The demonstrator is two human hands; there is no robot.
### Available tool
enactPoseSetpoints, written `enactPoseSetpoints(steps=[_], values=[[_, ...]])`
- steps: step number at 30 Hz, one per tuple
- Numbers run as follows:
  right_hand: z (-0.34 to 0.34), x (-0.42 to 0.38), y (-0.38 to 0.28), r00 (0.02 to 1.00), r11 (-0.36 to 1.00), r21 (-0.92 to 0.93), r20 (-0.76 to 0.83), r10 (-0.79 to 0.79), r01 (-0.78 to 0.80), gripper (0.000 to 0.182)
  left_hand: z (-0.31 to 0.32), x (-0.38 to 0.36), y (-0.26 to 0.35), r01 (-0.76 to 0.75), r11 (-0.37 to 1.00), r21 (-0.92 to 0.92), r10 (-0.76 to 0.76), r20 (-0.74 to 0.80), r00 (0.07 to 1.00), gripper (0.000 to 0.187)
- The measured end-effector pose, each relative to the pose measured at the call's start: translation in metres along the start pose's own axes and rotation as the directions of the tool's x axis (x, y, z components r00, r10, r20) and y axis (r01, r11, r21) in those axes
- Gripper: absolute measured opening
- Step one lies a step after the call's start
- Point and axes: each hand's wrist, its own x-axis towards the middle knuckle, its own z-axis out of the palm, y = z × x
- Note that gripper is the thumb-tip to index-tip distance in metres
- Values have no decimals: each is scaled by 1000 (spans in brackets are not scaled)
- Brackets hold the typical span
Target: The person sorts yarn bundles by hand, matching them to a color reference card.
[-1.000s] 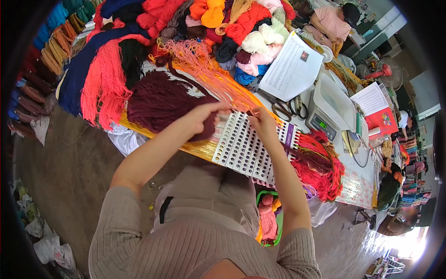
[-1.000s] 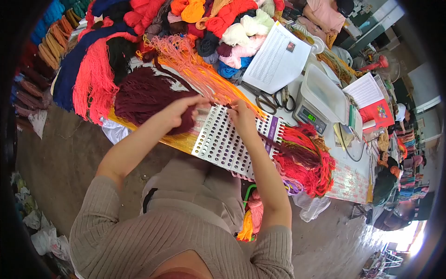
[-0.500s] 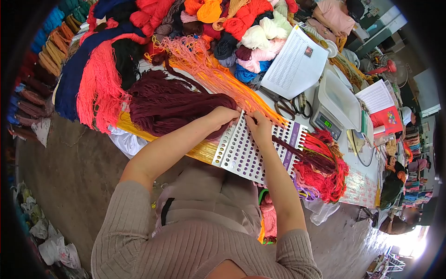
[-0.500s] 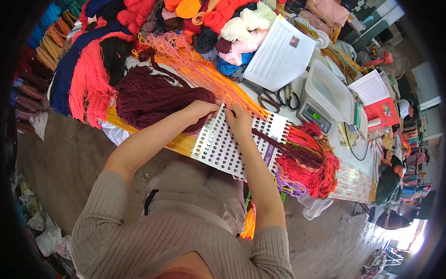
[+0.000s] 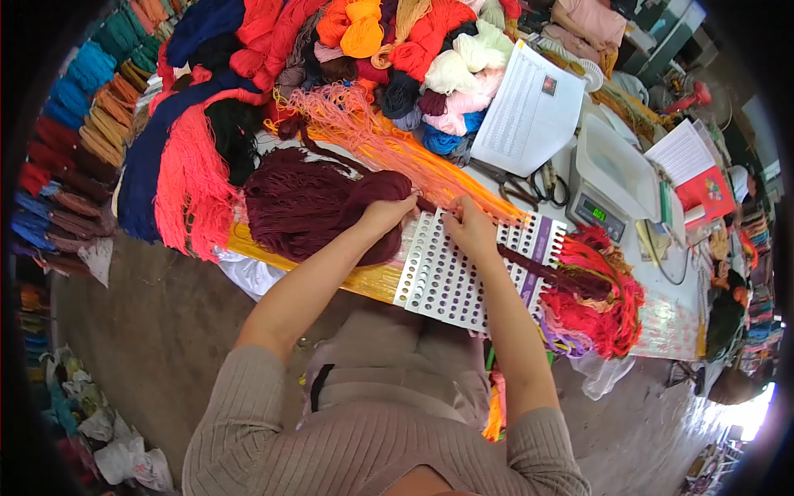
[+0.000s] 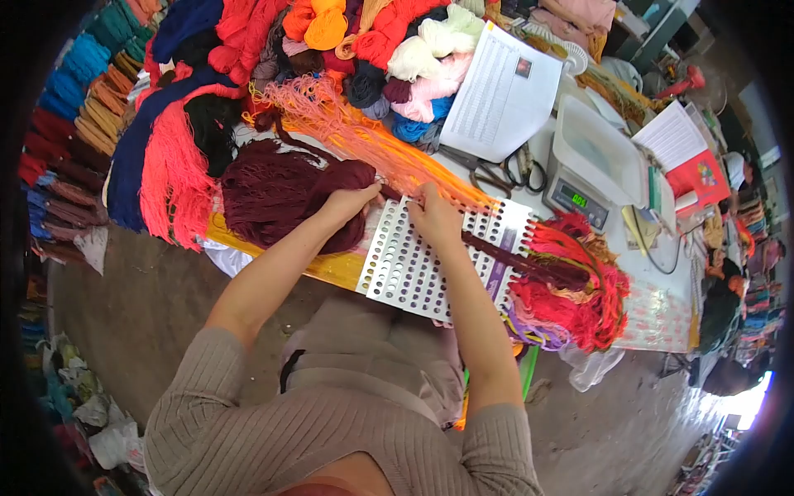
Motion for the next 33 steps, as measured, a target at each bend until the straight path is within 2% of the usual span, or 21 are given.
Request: enactPoseSetpoints(steps=[1, 5, 9, 10, 12, 13, 14, 15, 16, 18, 20, 21, 22, 23, 24, 25, 27, 29, 30, 31, 33], values=[[1, -1, -2, 1000, 1000, -23, 8, 3, -3, 28, 3, -5, -2, 12, 972, -236, -3, 38, 999, 45], [3, -3, -5, 999, 1000, 12, -32, -18, 18, 27, 12, -28, 34, 28, 905, -425, -56, -55, 997, 37], [2, -4, -9, 999, 999, -33, -33, 8, -9, 27, 15, -15, 18, 84, 991, -108, -94, -86, 992, 39], [3, -4, -10, 999, 1000, -30, -32, 8, -8, 27, 13, -10, 11, 56, 962, -266, -65, -27, 997, 35], [6, -6, -9, 997, 996, -92, -81, -17, 10, 28, -15, -23, 29, 181, 758, -627, 12, 292, 956, 27], [8, -6, -8, 992, 994, -102, -117, -47, 35, 28, -27, -36, 45, 269, 585, -765, -17, 320, 947, 22], [6, -8, -10, 991, 993, -115, -124, -48, 34, 28, -43, -43, 48, 275, 483, -831, 116, 372, 921, 18], [4, -9, -14, 990, 991, -128, -129, -50, 33, 28, -56, -54, 55, 279, 390, -878, 270, 399, 876, 14], [6, -8, -11, 991, 989, -142, -123, -54, 37, 25, -61, -65, 61, 228, 300, -926, 287, 315, 905, 12], [5, -11, -12, 994, 997, -82, -106, -19, 11, 23, -58, -78, 81, 237, 269, -933, 198, 295, 935, 13], [2, -12, -12, 987, 997, 71, -160, -29, 41, 19, -40, -62, 71, 255, 464, -848, 204, 383, 901, 12], [3, -14, -10, 971, 981, 168, -232, -55, 96, 17, -32, -35, 47, 264, 758, -597, 107, 513, 852, 12], [6, -13, -8, 953, 974, 173, -287, -95, 149, 15, -9, -35, 47, 171, 913, -370, 12, 445, 896, 24], [8, -13, -7, 943, 973, 143, -305, -129, 180, 15, 8, -44, 53, 84, 968, -237, 12, 377, 926, 32], [5, -13, -12, 932, 971, 114, -324, -162, 209, 16, 20, -41, 53, 110, 989, -98, -64, 383, 922, 36], [3, -15, -16, 955, 986, 93, -278, -104, 135, 14, 24, -37, 52, 77, 989, 127, -117, 353, 928, 46], [8, -13, -13, 954, 985, -38, -245, -173, 169, 15, 23, -36, 57, 186, 899, 396, -213, 27, 977, 44], [11, -12, -11, 963, 954, -244, -156, -218, 176, 19, 22, -14, 12, 35, 969, 244, 17, -210, 978, 40], [13, -11, -12, 958, 935, -290, -134, -253, 206, 21, 13, -21, 23, 149, 989, 0, -147, -126, 981, 36], [12, -11, -14, 953, 939, -276, -162, -258, 207, 17, 5, -60, 63, 37, 842, -539, 23, 105, 994, 26], [11, -12, -17, 952, 942, -259, -163, -259, 212, 17, -9, -91, 94, 15, 722, -691, 94, 120, 988, 20]])
